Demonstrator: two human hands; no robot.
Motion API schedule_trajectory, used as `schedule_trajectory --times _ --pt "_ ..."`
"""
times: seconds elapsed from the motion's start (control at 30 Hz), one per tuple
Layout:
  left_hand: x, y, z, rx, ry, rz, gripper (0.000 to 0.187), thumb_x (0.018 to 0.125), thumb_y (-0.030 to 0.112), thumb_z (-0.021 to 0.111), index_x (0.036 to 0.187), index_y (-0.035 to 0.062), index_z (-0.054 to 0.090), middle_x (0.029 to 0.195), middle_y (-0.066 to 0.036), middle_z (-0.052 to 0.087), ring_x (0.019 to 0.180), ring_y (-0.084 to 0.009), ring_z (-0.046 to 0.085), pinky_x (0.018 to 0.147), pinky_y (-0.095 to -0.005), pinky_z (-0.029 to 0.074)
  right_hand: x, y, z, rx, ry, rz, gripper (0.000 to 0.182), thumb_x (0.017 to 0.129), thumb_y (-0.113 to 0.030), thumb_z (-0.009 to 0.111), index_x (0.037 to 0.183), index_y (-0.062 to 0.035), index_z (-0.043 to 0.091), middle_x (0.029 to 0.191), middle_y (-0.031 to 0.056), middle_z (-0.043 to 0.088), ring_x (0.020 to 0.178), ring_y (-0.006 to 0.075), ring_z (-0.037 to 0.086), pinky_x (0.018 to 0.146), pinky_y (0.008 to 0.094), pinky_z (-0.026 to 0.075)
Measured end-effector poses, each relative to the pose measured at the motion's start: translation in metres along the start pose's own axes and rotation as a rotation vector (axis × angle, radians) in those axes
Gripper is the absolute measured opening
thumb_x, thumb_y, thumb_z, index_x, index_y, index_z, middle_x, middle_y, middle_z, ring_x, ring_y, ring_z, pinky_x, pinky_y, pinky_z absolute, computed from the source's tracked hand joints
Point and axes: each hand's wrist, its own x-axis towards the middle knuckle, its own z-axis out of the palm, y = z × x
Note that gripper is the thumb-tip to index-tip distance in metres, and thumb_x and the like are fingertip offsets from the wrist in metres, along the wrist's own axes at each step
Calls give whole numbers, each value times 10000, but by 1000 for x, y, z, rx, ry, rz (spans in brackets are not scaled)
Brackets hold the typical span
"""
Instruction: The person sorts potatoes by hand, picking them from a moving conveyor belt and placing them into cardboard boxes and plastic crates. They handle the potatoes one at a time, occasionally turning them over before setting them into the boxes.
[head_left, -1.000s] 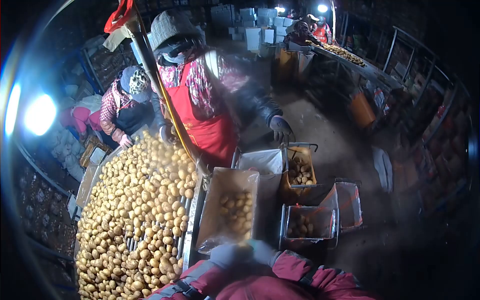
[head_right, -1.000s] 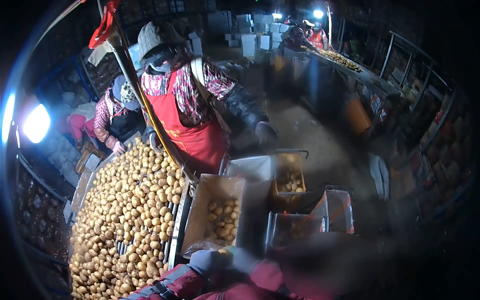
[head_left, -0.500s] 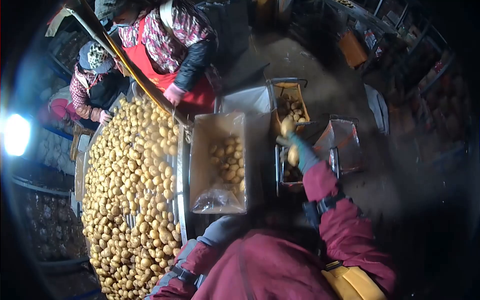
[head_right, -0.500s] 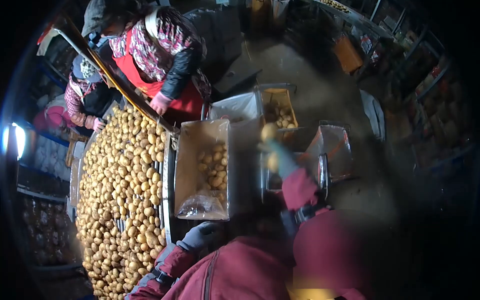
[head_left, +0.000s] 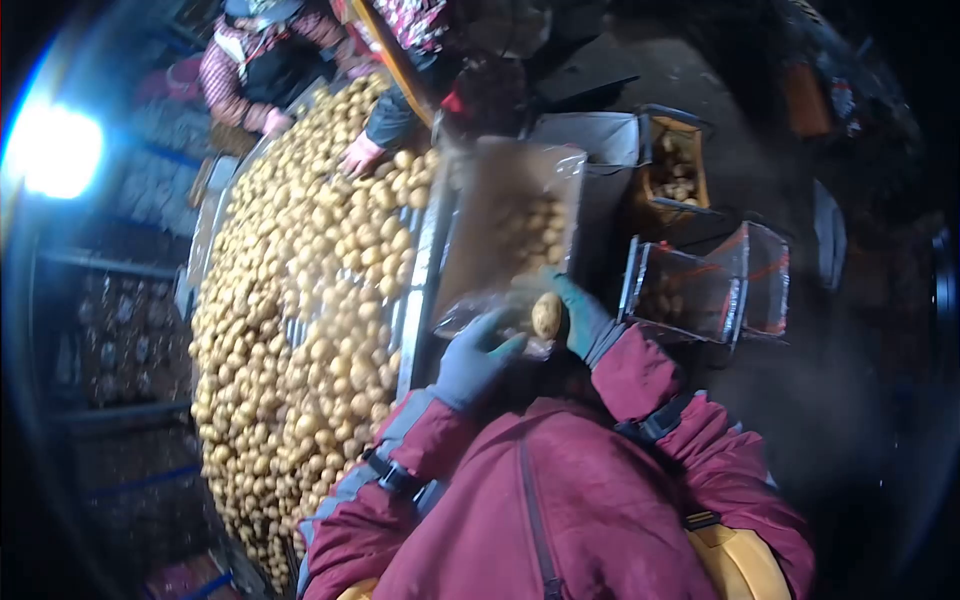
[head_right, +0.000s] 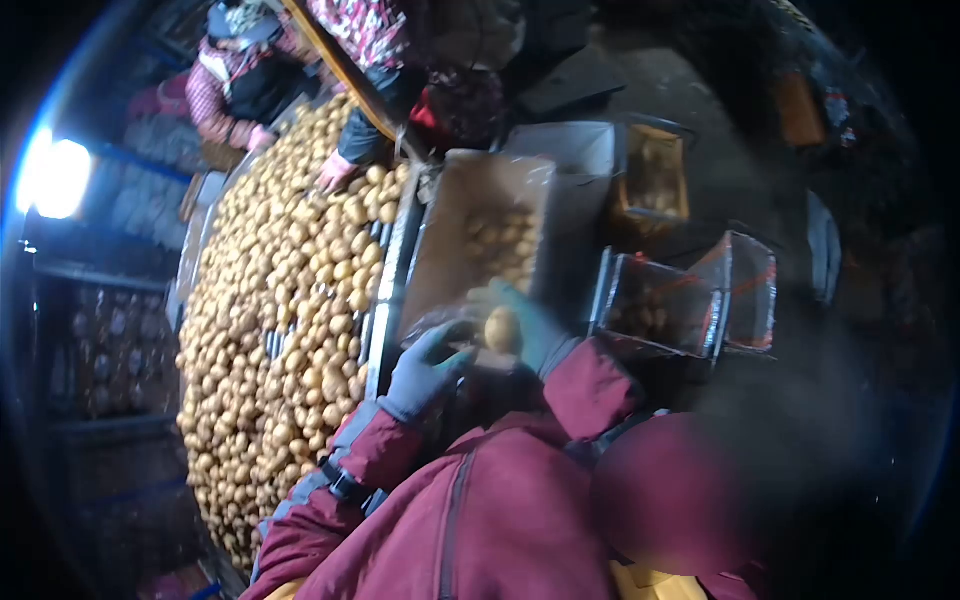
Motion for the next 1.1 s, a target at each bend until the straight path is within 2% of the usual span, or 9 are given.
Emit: schedule_trajectory --times 0.23,0.3,0.37,0.5,0.7,0.8,0.83,1.03,1.1 --pt "-13 -18 -12 25 171 -69 637 887 229 788 1467 119 549 1313 -114 665 1130 -181 661 999 -331 512 -4 1 47 -347 -150 -77 637 1047 -544 492 1438 -42 509 1355 126 601 1117 207 657 955 355 563" --pt "-16 -21 -20 -162 166 -167 653 898 242 780 1491 131 533 1335 -107 664 1164 -176 645 1015 -327 500 -9 -2 63 -328 -203 -39 574 1064 -483 491 1441 -51 516 1350 118 598 1132 198 646 969 353 559" --pt "-20 -29 -28 -255 156 -106 641 910 231 769 1494 112 532 1321 -92 668 1152 -160 634 1015 -311 493 -19 -3 77 -641 -218 -135 492 1092 -335 463 1448 2 502 1300 124 631 1101 187 656 950 316 556" --pt "-30 1 -48 -550 69 -317 582 938 210 740 1469 58 555 1277 -68 669 1104 -120 616 992 -278 487 3 9 68 -350 -201 73 418 1052 -161 556 1429 16 527 1233 122 670 1064 176 674 934 298 565" --pt "-57 -7 -63 -578 63 -448 463 989 217 688 1389 -3 606 1175 -41 687 1020 -92 623 914 -244 500 42 47 43 -649 -284 -12 403 978 -85 662 1360 22 587 1232 126 672 1092 214 675 975 339 562" --pt "-84 -55 -74 -247 210 -249 397 998 175 655 1340 -25 621 1079 -29 698 896 -91 631 804 -236 521 45 41 68 -575 -237 116 421 916 -91 710 1316 14 626 1192 107 688 1050 197 687 937 341 577" --pt "-94 -51 -82 -257 273 -317 390 998 169 651 1333 -29 621 1057 -24 695 870 -88 629 779 -237 524 44 30 84 -749 -161 73 417 895 -88 711 1297 5 646 1174 93 694 1028 185 687 934 322 573" --pt "-180 -150 -135 -457 642 -353 386 997 212 646 1338 31 642 1080 -45 710 890 -112 646 793 -258 532 115 -24 39 -1334 -109 -533 399 952 -71 670 1342 -1 626 1186 77 683 986 154 657 871 280 539" --pt "-208 -175 -153 -447 808 -358 381 991 203 650 1332 32 648 1132 -56 717 924 -129 658 811 -266 535 139 -26 40 -1031 -39 -234 335 1002 -136 640 1322 -37 644 1195 68 705 812 106 684 647 216 545"
